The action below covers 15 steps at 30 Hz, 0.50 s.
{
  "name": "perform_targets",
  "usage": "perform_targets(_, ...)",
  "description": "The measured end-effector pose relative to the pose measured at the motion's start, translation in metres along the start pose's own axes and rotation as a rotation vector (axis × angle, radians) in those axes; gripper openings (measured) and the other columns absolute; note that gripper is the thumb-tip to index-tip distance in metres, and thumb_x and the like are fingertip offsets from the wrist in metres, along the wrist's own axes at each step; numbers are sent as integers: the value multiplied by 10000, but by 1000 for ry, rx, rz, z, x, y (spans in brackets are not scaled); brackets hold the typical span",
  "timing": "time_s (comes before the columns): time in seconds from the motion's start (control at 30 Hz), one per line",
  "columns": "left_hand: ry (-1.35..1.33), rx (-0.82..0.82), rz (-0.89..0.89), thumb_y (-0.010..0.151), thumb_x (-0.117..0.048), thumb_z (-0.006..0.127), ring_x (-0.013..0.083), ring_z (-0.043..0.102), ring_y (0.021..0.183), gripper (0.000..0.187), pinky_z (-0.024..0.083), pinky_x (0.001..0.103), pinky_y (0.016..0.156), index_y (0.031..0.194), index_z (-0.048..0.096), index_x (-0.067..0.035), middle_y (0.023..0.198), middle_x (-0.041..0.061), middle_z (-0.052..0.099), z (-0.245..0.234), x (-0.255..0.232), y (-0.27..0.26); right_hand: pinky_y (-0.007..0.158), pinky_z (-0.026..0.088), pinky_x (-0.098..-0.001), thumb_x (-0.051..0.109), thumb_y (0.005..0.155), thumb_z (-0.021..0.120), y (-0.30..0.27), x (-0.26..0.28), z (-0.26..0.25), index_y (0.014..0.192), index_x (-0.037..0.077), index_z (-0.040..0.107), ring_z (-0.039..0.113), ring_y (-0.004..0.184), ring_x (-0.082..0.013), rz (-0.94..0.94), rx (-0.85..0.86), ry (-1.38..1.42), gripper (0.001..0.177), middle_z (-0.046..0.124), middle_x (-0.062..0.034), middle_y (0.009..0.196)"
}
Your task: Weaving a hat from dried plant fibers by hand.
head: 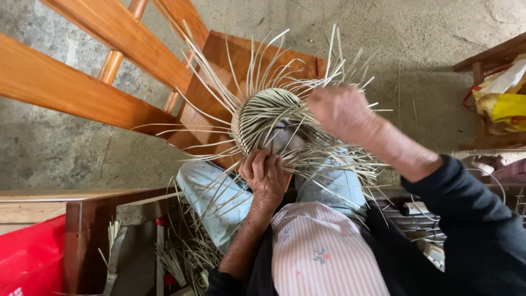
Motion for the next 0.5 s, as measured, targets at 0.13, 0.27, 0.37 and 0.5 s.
perform_targets(0.13, -18, 1, -15, 1005, -238, 630, 299, 574, 1165, 118, 417, 413, 939, 964, 665, -132, 1192, 49, 638, 0, -2, -1, 577, 506, -339, 218, 946, 496, 18, -56, -30, 740, 225, 530, 600, 590, -192, 27, 4, -115, 209, 513, 31, 673)
perform_targets(0.27, -67, 52, -121, 970, -167, 673, 242, 574, 1137, 66, 367, 411, 995, 989, 700, -111, 1243, 7, 624, -8, -4, 14, 764, 456, -416, 138, 1075, 515, 10, -113, -6, 988, 43, 714, 605, 854, -241, 359, 477, -50, 238, 692, -103, 1026)
perform_targets(0.37, -125, 43, -133, 976, -120, 665, 272, 596, 1135, 119, 386, 417, 985, 1084, 698, -82, 1254, 48, 639, -31, -10, 30, 1059, 419, -585, 13, 1064, 604, 36, -78, -89, 1072, -20, 723, 574, 1159, -381, 258, 37, -66, 124, 602, -195, 1215)
perform_targets(0.5, -186, -166, -135, 1014, -37, 558, 266, 680, 989, 143, 464, 355, 947, 1032, 676, 42, 1073, 171, 683, -73, -10, 44, 606, 451, -388, -56, 872, 601, 39, 42, -121, 1164, -44, 729, 618, 830, -302, -617, 166, -1286, 319, 647, -274, 1193)
Point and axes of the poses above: each hand's wrist, its own y-axis towards the middle knuckle, its own z-axis out of the palm, x = y × z, the point moved 9 cm from there along y, towards the middle knuckle
